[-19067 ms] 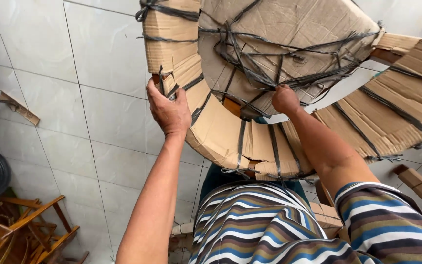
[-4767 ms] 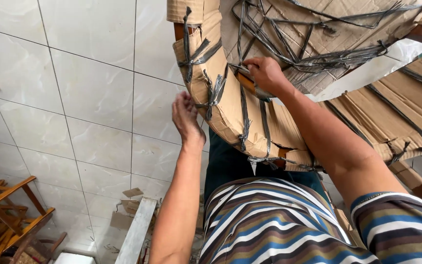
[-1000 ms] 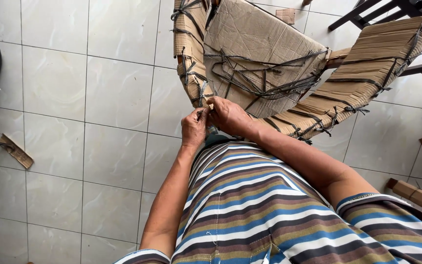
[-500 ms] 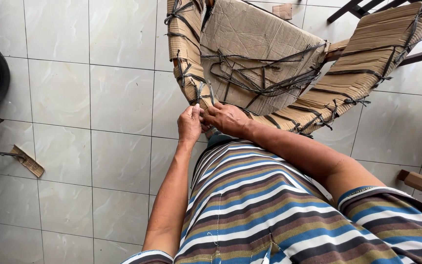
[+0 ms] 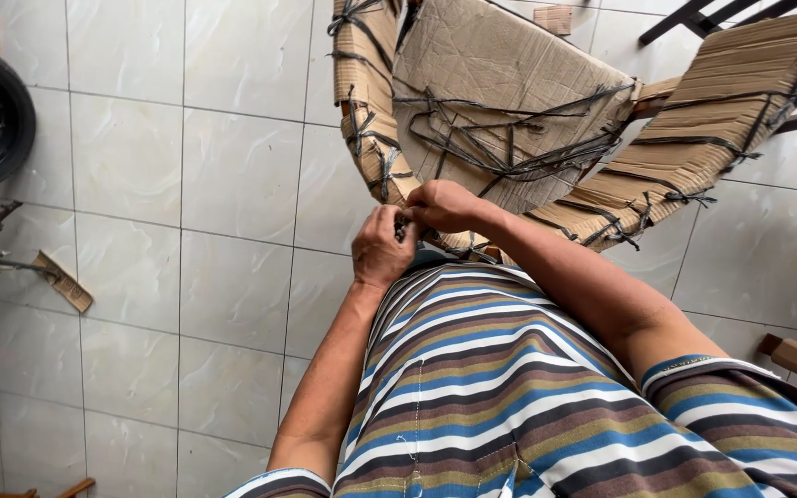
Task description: Securing protective cardboard to a chair frame using plastic ties
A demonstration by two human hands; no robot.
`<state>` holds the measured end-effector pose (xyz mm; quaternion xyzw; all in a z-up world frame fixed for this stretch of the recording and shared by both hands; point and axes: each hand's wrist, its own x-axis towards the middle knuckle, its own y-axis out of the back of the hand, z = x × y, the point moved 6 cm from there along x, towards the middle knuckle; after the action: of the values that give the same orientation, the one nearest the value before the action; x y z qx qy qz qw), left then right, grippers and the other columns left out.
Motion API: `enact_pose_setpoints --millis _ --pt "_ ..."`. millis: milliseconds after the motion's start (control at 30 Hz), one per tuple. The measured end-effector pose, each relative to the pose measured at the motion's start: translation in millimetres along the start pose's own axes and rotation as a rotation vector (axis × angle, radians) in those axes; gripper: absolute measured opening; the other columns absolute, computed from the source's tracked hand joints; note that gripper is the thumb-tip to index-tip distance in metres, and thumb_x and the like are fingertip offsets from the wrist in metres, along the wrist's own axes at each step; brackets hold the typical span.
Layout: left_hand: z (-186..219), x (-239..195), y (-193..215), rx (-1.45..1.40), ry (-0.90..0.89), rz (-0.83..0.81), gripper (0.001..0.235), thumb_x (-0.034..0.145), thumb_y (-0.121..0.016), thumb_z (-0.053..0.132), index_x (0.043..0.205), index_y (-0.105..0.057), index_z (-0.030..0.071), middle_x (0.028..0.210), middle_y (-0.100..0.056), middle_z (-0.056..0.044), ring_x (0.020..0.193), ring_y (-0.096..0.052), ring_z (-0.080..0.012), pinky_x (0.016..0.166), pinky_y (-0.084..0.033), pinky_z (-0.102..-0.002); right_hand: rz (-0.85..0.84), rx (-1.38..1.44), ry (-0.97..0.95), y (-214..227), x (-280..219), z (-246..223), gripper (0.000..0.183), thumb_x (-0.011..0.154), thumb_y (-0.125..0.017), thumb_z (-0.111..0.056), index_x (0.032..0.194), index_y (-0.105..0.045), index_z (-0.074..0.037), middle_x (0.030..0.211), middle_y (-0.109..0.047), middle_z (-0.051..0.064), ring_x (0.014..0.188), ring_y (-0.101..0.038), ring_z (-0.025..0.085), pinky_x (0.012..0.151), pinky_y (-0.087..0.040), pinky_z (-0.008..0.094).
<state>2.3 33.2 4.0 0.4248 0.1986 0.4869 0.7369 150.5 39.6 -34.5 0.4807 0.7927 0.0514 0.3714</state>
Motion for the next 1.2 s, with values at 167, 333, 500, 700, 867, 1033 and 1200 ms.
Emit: enact_pose_setpoints --millis 167,333,500,700,867,1033,1200 --pt "-4.6 -7.3 -16.6 0.26 -0.156 0.066 0.021 0.083 -0.074 0.029 0.091 -0.058 0.019 0.072 -0.055 0.001 0.071 -0.066 -0.0207 0.062 -0.056 -0.033 -0.016 0.05 -0.046 -2.4 4.0 -1.3 0.027 0.093 -0.061 -0.042 0.106 -0.077 -0.025 0.099 -0.077 0.01 0.107 -0.07 0.037 0.091 -0.056 0.051" --pt "-9.3 -13.2 -26.3 0.403 -0.193 0.103 0.015 0.085 -0.073 0.024 0.084 -0.06 0.019 0.063 -0.058 0.002 0.063 -0.067 -0.0183 0.058 -0.056 -0.03 0.011 -0.006 -0.043 0.2 12.8 4.5 0.026 0.093 -0.063 -0.043 0.106 -0.077 -0.027 0.098 -0.077 0.011 0.106 -0.07 0.037 0.09 -0.056 0.051" --pt "1.0 -9.0 -10.2 0.339 -0.155 0.121 0.018 0.08 -0.07 0.02 0.074 -0.053 0.021 0.06 -0.054 0.001 0.062 -0.065 -0.0212 0.055 -0.054 -0.032 0.005 -0.183 -0.038 12.1 2.8 -16.5 0.023 0.094 -0.063 -0.038 0.104 -0.078 -0.024 0.094 -0.075 0.015 0.102 -0.072 0.038 0.09 -0.057 0.052" --pt "-0.3 -7.3 -16.9 0.158 0.019 0.05 0.013 0.082 -0.066 0.025 0.084 -0.056 0.017 0.069 -0.059 -0.005 0.069 -0.069 -0.0287 0.059 -0.057 -0.039 -0.044 0.018 -0.088 -4.1 7.0 0.6 0.028 0.094 -0.058 -0.041 0.105 -0.077 -0.023 0.099 -0.076 0.015 0.108 -0.07 0.038 0.094 -0.055 0.053" --pt "3.7 -11.4 -21.8 0.315 -0.054 0.043 0.016 0.083 -0.071 0.026 0.082 -0.057 0.017 0.065 -0.06 -0.004 0.066 -0.069 -0.0263 0.059 -0.057 -0.037 -0.068 0.109 -0.107 -4.6 8.6 5.2 0.031 0.094 -0.057 -0.038 0.109 -0.078 -0.021 0.102 -0.076 0.016 0.111 -0.069 0.039 0.097 -0.053 0.053" --pt "-4.2 -17.3 -34.5 0.467 -0.117 0.028 0.018 0.082 -0.073 0.022 0.078 -0.056 0.018 0.059 -0.06 -0.001 0.061 -0.069 -0.022 0.055 -0.057 -0.033 -0.049 -0.03 -0.09 2.0 5.2 -7.0 0.03 0.094 -0.056 -0.04 0.109 -0.077 -0.024 0.104 -0.076 0.015 0.112 -0.068 0.038 0.097 -0.054 0.054" --pt "7.1 -13.9 -21.1 0.377 -0.145 -0.033 0.012 0.084 -0.071 0.018 0.082 -0.06 0.011 0.061 -0.064 -0.008 0.06 -0.07 -0.0285 0.055 -0.057 -0.04 -0.077 -0.074 -0.092 -10.5 11.7 3.0 0.038 0.096 -0.05 -0.042 0.115 -0.073 -0.018 0.112 -0.073 0.019 0.117 -0.066 0.039 0.102 -0.052 0.053"
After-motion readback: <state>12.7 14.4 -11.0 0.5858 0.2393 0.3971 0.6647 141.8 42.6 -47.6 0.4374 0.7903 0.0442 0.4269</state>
